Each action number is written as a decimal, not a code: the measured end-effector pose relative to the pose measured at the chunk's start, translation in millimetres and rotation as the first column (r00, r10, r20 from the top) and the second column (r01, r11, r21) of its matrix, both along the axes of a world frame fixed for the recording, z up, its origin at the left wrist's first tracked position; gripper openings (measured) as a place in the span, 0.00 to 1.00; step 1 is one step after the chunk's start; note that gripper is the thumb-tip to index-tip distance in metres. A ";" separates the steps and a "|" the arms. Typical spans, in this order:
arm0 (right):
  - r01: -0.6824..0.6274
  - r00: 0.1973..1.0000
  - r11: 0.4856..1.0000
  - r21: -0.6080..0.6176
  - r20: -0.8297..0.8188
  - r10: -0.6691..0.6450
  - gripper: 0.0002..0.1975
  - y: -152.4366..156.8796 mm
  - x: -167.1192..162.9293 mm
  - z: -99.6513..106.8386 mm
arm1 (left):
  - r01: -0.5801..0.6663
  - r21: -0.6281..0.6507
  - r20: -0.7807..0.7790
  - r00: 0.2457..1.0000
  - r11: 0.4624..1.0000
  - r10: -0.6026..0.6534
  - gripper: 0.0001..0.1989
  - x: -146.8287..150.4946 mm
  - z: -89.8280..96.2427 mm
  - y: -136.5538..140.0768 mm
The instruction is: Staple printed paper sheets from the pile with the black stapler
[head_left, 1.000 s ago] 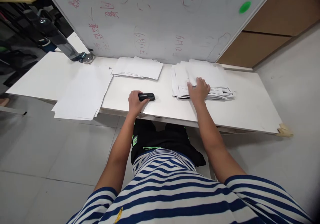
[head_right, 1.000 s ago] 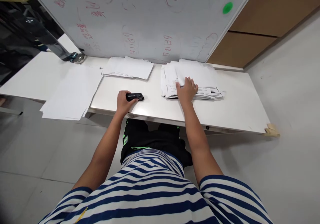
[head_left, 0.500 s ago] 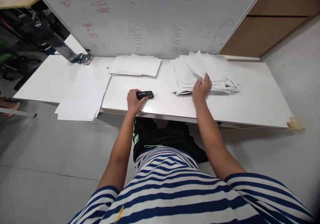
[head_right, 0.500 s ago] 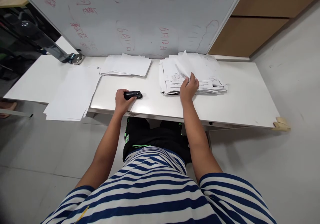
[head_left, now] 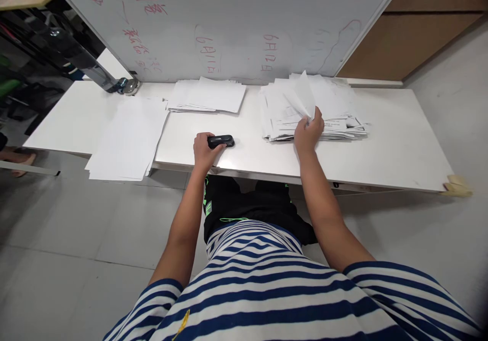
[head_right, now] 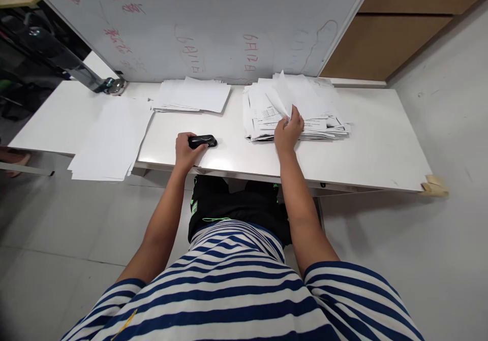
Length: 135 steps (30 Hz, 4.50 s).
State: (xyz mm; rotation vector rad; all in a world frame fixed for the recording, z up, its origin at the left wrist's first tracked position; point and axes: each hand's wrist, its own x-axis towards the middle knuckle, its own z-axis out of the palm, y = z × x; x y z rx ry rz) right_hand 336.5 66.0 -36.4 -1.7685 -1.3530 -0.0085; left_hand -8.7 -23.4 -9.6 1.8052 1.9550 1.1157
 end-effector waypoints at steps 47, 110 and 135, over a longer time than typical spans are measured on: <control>-0.646 0.505 0.747 0.158 -0.645 0.574 0.28 -124.1 -62.5 124.9 | 0.028 0.249 0.621 0.762 0.968 -0.182 0.13 43.1 57.3 -51.3; -0.509 0.465 0.857 0.080 -0.812 0.352 0.25 -173.6 -97.8 23.3 | 0.191 -0.099 0.895 0.446 0.976 0.004 0.32 115.0 25.1 -58.3; -0.622 0.397 0.759 -0.192 -0.913 0.095 0.16 -172.0 -27.2 31.7 | 0.370 -0.159 -0.139 0.910 0.915 -0.392 0.17 -10.6 14.6 -9.4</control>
